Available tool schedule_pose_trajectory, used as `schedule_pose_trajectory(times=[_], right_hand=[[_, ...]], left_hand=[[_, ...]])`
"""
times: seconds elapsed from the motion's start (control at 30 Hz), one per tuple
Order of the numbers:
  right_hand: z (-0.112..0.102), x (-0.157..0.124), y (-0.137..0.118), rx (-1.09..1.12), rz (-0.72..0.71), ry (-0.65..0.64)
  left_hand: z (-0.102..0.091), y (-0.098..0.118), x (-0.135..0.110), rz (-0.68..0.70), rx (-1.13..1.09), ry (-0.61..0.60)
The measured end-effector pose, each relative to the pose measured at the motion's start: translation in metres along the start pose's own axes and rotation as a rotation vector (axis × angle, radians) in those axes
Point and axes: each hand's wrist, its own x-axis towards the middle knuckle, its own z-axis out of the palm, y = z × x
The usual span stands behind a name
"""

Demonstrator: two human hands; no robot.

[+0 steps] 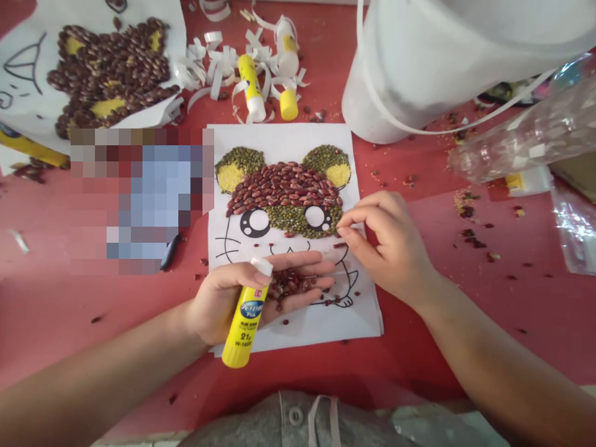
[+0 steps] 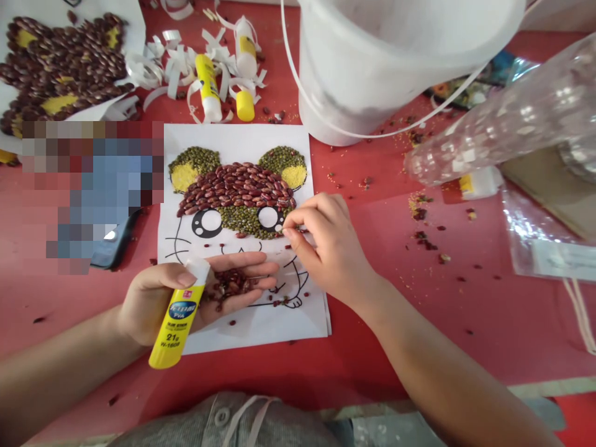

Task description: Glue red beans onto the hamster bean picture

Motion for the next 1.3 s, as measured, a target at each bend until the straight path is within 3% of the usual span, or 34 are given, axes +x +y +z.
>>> schedule_pose_trajectory(times=[0.23,0.5,0.67,0.97,1.3], right_hand=[[0.007,0.001,0.007,-0.138,-0.09,-0.068],[0.001,0.001,0.009,-0.197,-0.198,0.02],[-0.002,0.0,0.01,-0.205,-0.275,-0.002],[-0.005,-0.002,0.01,-0.258,-0.312,-0.014],[-0.003,-0.002,0.012,-0.096,-0.228,0.05]], left_hand=[[-0.003,0.002,-0.001,0.0,-0.026,-0.078],[-0.005,0.002,-0.002,-0.004,-0.041,-0.105],[-0.008,0.001,0.0,0.036,-0.043,-0.18],[-0.008,0.002,0.0,0.032,-0.042,-0.171],[-0.007,0.001,-0.002,0.03,-0.03,-0.139]])
